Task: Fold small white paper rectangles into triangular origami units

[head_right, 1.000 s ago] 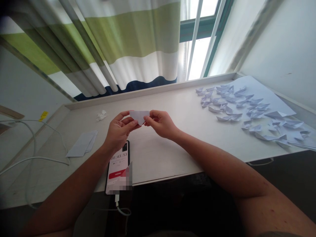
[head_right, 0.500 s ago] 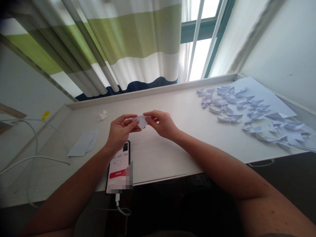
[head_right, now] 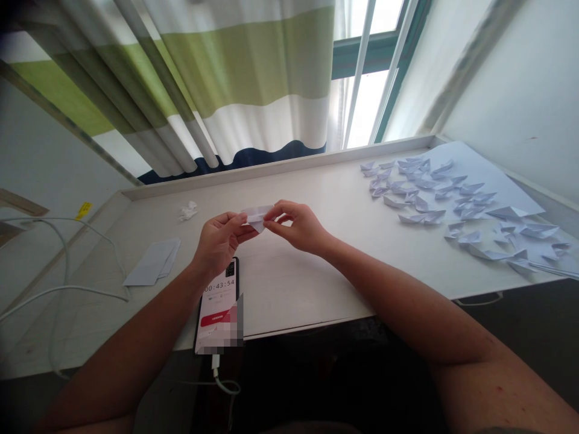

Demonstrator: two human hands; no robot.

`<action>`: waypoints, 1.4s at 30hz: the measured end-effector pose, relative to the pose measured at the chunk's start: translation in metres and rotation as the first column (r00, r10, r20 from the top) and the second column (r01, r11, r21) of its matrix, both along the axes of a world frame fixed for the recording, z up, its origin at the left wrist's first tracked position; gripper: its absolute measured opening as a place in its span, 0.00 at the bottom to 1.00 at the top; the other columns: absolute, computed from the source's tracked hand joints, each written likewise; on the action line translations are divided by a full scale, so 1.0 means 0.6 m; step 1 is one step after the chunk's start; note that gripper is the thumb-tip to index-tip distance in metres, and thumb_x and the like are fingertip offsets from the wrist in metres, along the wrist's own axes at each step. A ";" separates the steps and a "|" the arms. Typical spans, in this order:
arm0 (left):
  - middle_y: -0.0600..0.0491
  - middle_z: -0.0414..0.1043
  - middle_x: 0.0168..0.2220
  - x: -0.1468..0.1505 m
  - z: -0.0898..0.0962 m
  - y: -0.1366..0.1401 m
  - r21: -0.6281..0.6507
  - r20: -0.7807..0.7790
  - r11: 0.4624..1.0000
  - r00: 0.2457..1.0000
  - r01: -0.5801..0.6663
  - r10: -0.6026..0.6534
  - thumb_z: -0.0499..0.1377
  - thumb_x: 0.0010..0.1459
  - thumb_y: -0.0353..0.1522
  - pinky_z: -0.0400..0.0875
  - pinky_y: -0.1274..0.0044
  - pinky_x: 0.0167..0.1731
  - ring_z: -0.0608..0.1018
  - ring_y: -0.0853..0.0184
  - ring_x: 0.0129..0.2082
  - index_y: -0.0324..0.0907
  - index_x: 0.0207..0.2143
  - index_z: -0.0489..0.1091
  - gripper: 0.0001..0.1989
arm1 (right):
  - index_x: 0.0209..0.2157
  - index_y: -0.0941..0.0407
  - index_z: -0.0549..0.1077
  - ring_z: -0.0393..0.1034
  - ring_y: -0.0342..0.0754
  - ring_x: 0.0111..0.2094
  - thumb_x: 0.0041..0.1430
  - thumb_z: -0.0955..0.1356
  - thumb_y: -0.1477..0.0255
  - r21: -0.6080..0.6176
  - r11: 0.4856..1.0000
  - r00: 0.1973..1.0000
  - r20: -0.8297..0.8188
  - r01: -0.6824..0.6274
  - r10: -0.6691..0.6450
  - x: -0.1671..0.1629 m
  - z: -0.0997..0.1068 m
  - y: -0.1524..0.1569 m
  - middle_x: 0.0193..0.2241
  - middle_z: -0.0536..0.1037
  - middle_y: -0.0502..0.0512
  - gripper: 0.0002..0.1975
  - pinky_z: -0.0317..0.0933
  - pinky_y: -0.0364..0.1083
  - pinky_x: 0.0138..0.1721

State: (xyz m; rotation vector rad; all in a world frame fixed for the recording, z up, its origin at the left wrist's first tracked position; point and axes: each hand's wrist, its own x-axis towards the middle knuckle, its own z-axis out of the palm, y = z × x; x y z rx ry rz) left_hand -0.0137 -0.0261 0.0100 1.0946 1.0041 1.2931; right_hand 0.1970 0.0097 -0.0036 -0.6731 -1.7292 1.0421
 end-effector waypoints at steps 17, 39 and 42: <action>0.50 0.86 0.39 0.003 -0.007 -0.003 0.100 -0.140 0.995 0.989 -0.023 0.037 0.80 0.50 0.36 0.84 0.67 0.46 0.89 0.59 0.40 0.43 0.46 0.69 0.28 | 0.30 0.57 0.78 0.77 0.47 0.29 0.55 0.81 0.48 -0.207 0.978 1.000 -0.013 -0.026 0.024 -0.006 -0.002 0.002 0.26 0.82 0.54 0.25 0.71 0.48 0.32; 0.49 0.87 0.38 0.007 -0.012 -0.010 0.291 -0.314 0.956 0.946 0.022 0.074 0.76 0.57 0.38 0.81 0.72 0.41 0.88 0.61 0.38 0.42 0.49 0.76 0.21 | 0.36 0.59 0.81 0.78 0.48 0.30 0.60 0.78 0.49 -0.179 0.981 0.994 0.072 -0.072 0.086 -0.003 0.000 -0.004 0.29 0.83 0.57 0.25 0.74 0.47 0.27; 0.50 0.86 0.38 0.008 -0.011 -0.012 0.321 -0.312 0.947 0.945 0.007 0.099 0.75 0.58 0.38 0.81 0.72 0.40 0.88 0.62 0.37 0.43 0.46 0.75 0.18 | 0.35 0.59 0.80 0.77 0.47 0.28 0.60 0.77 0.48 -0.186 0.979 0.995 0.030 -0.084 0.092 -0.004 0.002 -0.005 0.27 0.82 0.55 0.25 0.76 0.47 0.26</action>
